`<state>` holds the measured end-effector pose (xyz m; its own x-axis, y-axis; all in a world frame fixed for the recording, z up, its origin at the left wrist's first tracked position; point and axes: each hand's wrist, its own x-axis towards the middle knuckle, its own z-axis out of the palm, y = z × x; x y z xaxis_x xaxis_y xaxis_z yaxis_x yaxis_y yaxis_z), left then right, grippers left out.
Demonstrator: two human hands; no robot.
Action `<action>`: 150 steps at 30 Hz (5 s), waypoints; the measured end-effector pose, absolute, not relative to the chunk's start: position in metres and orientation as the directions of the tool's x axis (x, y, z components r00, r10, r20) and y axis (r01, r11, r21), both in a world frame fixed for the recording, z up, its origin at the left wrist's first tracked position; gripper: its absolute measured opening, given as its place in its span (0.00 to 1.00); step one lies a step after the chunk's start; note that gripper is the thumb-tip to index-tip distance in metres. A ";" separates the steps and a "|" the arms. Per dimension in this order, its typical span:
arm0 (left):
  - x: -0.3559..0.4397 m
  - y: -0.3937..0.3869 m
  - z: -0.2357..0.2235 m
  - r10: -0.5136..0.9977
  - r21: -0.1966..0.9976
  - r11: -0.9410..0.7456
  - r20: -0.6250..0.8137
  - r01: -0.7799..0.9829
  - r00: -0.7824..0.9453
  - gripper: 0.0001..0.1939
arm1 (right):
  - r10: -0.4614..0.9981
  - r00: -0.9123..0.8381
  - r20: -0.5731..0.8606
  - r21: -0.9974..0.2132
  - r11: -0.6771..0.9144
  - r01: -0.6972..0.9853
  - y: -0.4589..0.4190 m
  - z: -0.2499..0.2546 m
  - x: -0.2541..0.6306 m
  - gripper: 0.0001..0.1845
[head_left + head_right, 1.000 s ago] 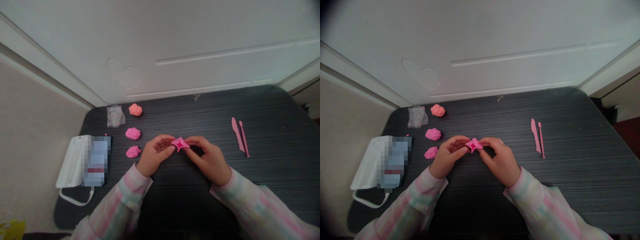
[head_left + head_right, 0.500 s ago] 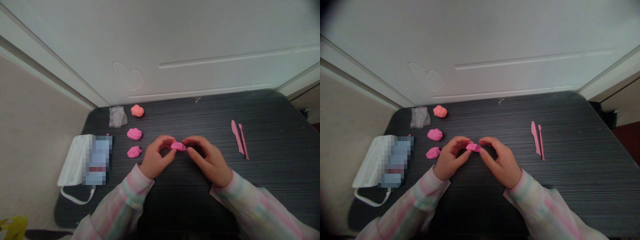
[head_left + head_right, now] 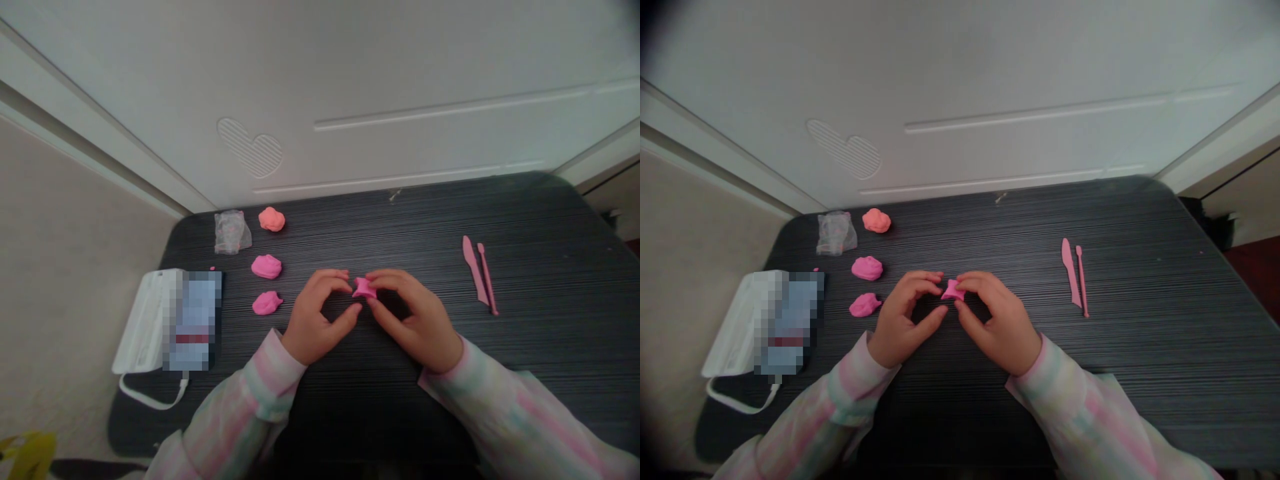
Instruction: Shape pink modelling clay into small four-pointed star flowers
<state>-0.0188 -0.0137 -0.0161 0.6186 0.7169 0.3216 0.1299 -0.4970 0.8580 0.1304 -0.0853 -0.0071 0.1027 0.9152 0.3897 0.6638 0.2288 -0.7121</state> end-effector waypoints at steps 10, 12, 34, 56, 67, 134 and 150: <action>-0.015 -0.016 -0.016 0.685 0.691 -0.679 0.473 0.249 0.553 0.06 | 0.890 0.061 0.453 -0.633 0.272 0.725 -0.087 -0.008 0.126 0.13; -0.015 -0.015 -0.016 0.683 0.685 -0.683 0.478 0.253 0.551 0.06 | 0.897 0.076 0.435 -0.664 0.262 0.701 -0.087 -0.006 0.127 0.14; -0.018 -0.006 -0.015 0.764 0.865 -0.414 0.163 0.282 0.624 0.05 | 0.929 0.192 0.317 -0.761 0.127 0.636 -0.085 -0.009 0.133 0.12; -0.019 -0.008 -0.013 0.836 0.908 -0.334 0.163 0.251 0.524 0.08 | 0.956 0.190 0.222 -0.804 0.069 0.591 -0.086 -0.006 0.128 0.10; -0.012 -0.013 -0.010 0.863 0.978 0.179 -0.106 -0.104 0.493 0.05 | 0.934 0.242 0.263 -0.804 0.074 0.590 -0.087 -0.009 0.125 0.01; -0.015 -0.008 -0.013 0.767 0.853 0.444 -0.204 -0.273 0.608 0.15 | 0.974 0.222 0.039 -0.915 -0.054 0.399 -0.088 -0.004 0.128 0.09; -0.015 -0.009 -0.010 0.737 0.775 0.529 -0.219 -0.345 0.639 0.15 | 0.972 0.232 -0.045 -0.974 -0.094 0.207 -0.089 -0.006 0.127 0.08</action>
<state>-0.0146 -0.0090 -0.0104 0.6388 0.7375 -0.2193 -0.3449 0.5292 0.7752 0.1266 -0.0891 -0.0057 0.2323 0.9716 -0.0447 0.2066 -0.0942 -0.9739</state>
